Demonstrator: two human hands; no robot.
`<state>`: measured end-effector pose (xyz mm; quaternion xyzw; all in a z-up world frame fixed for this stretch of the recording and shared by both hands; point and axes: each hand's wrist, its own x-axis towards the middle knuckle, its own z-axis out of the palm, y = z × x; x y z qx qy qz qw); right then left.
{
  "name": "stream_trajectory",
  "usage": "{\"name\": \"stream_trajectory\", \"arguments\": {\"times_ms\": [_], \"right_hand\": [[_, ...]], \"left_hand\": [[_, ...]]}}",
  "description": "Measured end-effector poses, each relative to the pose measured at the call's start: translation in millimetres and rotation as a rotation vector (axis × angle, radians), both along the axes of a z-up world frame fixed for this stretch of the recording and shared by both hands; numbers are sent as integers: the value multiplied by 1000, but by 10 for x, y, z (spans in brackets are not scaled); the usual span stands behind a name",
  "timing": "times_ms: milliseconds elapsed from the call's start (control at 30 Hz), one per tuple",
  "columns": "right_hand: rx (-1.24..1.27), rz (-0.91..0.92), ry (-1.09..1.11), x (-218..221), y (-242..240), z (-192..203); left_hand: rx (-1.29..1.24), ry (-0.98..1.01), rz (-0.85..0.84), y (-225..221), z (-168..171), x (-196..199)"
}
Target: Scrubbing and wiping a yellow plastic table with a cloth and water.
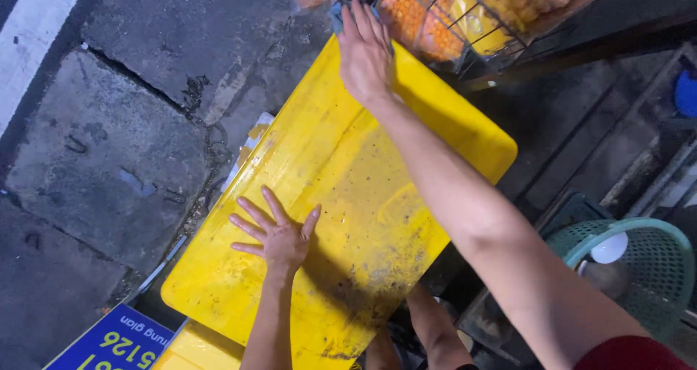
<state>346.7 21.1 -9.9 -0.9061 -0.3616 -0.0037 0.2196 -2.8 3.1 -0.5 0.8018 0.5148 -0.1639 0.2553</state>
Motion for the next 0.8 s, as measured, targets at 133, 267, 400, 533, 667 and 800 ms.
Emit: {"name": "stream_trajectory", "arguments": {"times_ms": [133, 267, 400, 533, 667, 800], "right_hand": [[60, 262, -71, 60, -895, 166], [33, 204, -101, -97, -1407, 174], [86, 62, -169, -71, -421, -64], [122, 288, -128, -564, 40, -147], [0, 651, 153, -1614, -572, 104], [-65, 815, 169, -1906, -1323, 372]], "left_hand": [[-35, 89, 11, -6, 27, 52], [-55, 124, -6, 15, 33, 21], [-5, 82, -6, 11, 41, 52], [-80, 129, 6, 15, 127, 80], [-125, 134, 16, 60, 146, 96], [-150, 247, -22, 113, 261, 104]]}}
